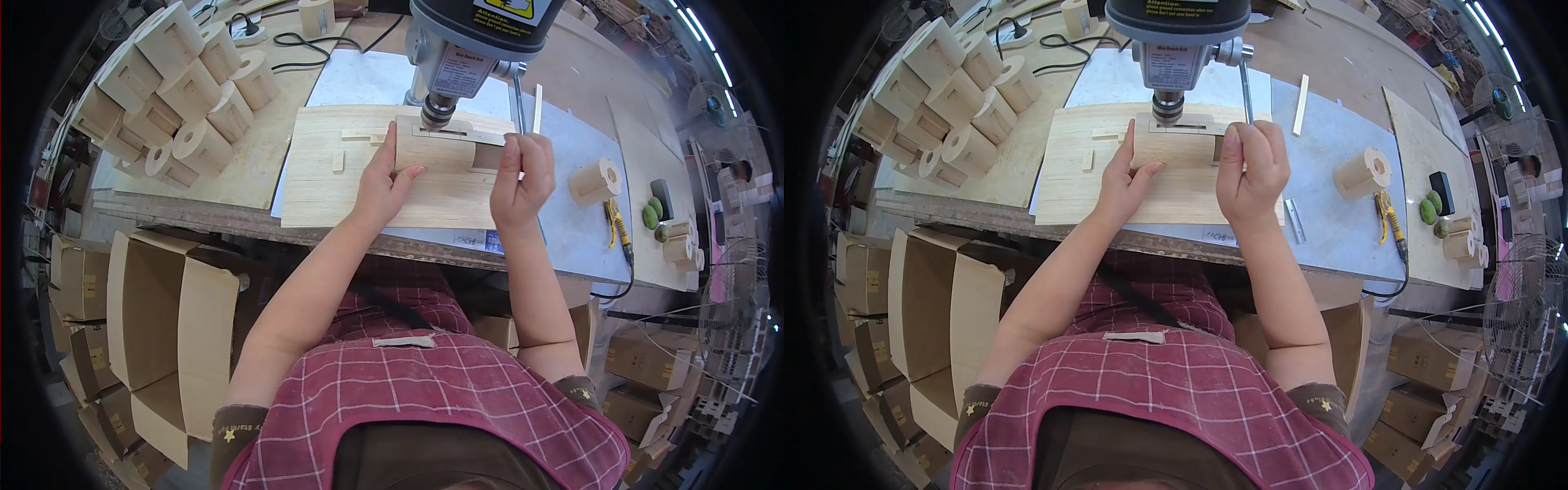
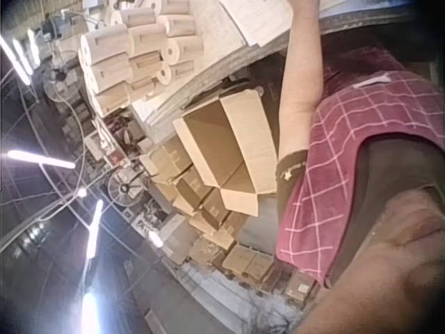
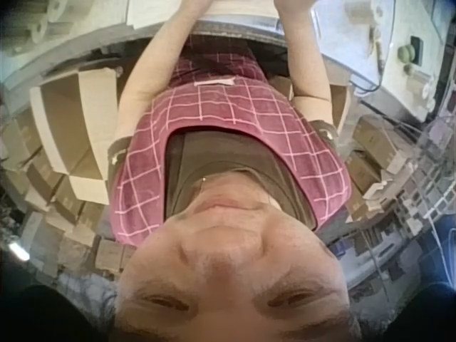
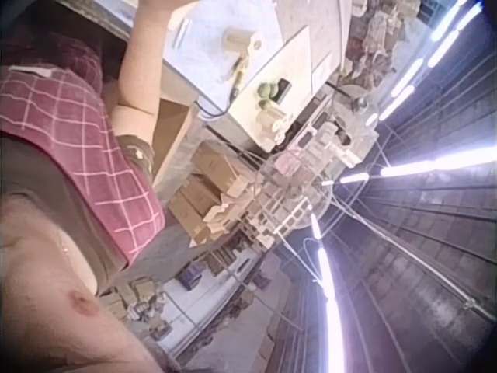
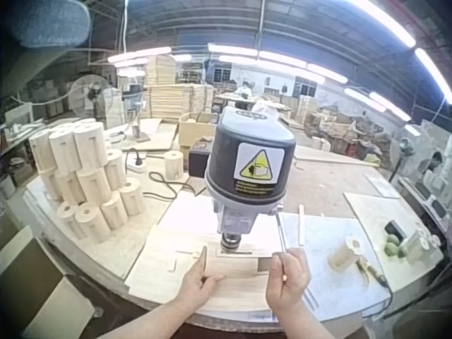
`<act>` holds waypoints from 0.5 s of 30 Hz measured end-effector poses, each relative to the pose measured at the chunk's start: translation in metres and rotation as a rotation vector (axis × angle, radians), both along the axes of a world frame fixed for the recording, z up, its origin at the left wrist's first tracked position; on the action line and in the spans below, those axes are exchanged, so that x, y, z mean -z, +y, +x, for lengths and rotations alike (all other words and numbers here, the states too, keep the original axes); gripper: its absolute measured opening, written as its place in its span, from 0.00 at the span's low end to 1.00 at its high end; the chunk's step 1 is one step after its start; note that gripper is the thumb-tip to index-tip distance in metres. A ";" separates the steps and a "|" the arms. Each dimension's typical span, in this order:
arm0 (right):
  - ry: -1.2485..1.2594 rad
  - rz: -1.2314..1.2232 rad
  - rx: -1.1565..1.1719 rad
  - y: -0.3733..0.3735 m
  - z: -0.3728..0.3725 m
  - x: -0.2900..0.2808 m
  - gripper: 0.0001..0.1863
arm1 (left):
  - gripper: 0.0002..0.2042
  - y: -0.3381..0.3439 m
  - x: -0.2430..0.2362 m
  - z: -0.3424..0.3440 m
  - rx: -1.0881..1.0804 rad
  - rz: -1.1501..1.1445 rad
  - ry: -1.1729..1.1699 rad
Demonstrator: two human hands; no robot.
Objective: Using a drill press to bore holes into cylindrical wooden blocks.
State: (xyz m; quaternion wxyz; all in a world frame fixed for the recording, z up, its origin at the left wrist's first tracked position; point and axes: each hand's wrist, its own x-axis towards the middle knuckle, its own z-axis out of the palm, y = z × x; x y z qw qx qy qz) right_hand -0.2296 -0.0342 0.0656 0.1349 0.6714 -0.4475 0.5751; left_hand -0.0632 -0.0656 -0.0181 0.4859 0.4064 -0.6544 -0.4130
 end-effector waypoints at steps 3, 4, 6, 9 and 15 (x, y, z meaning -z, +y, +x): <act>-0.007 -0.045 -0.010 -0.010 0.001 0.018 0.02 | 0.34 -0.001 0.000 0.000 -0.002 -0.017 0.000; -0.011 -0.062 0.004 -0.013 0.001 0.022 0.02 | 0.34 -0.001 0.000 0.000 -0.001 -0.016 0.000; -0.014 -0.080 0.019 -0.016 0.001 0.026 0.02 | 0.34 -0.001 -0.001 -0.001 -0.018 -0.006 -0.020; -0.029 -0.100 0.015 -0.014 0.002 0.026 0.03 | 0.34 0.000 0.000 -0.001 -0.006 0.015 0.010; 0.090 -0.050 0.006 -0.002 -0.009 -0.006 0.02 | 0.34 0.001 -0.003 -0.001 -0.031 -0.022 -0.021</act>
